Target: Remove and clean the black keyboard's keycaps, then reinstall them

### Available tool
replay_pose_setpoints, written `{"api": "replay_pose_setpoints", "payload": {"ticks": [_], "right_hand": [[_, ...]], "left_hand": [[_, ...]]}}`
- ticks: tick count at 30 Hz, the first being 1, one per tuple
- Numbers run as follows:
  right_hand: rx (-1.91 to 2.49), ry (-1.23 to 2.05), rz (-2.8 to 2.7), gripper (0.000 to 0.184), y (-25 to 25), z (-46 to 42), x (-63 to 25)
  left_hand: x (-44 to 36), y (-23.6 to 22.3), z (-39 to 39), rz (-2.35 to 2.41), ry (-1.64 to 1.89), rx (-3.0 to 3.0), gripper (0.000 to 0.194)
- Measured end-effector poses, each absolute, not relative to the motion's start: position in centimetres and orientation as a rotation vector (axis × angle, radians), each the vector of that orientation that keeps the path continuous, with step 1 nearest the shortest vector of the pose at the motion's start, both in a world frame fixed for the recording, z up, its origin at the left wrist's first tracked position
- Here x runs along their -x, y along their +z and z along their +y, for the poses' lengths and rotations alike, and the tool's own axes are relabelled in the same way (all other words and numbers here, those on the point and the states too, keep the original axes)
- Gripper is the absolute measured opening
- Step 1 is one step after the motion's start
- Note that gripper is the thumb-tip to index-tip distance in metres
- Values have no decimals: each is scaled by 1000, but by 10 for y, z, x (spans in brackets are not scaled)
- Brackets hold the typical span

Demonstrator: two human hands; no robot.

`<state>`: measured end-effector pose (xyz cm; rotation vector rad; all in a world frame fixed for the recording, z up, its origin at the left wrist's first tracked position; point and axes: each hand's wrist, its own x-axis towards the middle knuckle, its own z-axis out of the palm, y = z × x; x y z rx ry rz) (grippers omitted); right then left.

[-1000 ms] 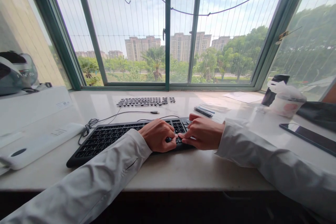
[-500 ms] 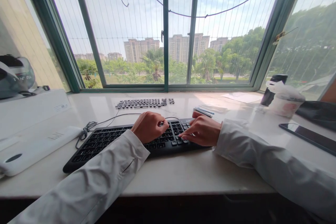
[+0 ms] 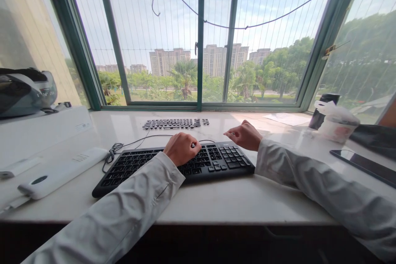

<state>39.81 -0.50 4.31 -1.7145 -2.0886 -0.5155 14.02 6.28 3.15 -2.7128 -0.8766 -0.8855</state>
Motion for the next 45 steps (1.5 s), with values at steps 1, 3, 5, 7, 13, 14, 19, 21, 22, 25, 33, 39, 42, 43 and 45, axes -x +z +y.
{"api": "replay_pose_setpoints", "payload": {"ticks": [1,3,5,7,13,14,19,21,22,25,33,39,42,43,45], "right_hand": [[1743,-556,-2116,45,43,5,-406],[1834,-650,-2167,45,46,30,-420],[2001,-737,-2243,42,50,59,-432],[2071,-744,-2251,36,56,90,-441],[2154,-699,-2221,31,59,167,-440],[2150,-697,-2227,30,57,175,-438],[2084,-713,-2316,29,39,202,-429],[2057,-740,-2349,30,33,208,-429],[2050,-757,-2360,30,30,210,-429],[2032,-806,-2387,27,24,212,-429],[1976,-933,-2383,29,16,210,-425],[1962,-965,-2383,33,23,208,-430],[1970,-972,-2403,32,22,210,-432],[1971,-975,-2410,31,21,211,-432],[1971,-984,-2421,27,17,213,-432]], "left_hand": [[-140,31,63,-889,-875,2720,34],[-141,31,61,-918,-853,2730,34],[-141,30,60,-954,-830,2731,35],[-142,29,58,-970,-808,2732,35],[-142,27,58,-979,-799,2735,36],[-142,28,59,-988,-800,2736,36],[-142,29,59,-981,-802,2748,36],[-142,30,59,-971,-805,2752,35],[-142,30,59,-968,-807,2754,35],[-142,30,58,-959,-813,2761,36],[-142,29,58,-924,-830,2759,35],[-141,29,59,-934,-846,2737,34],[-141,28,60,-928,-835,2737,34],[-141,28,60,-926,-833,2736,34],[-141,27,60,-918,-835,2733,34]]}}
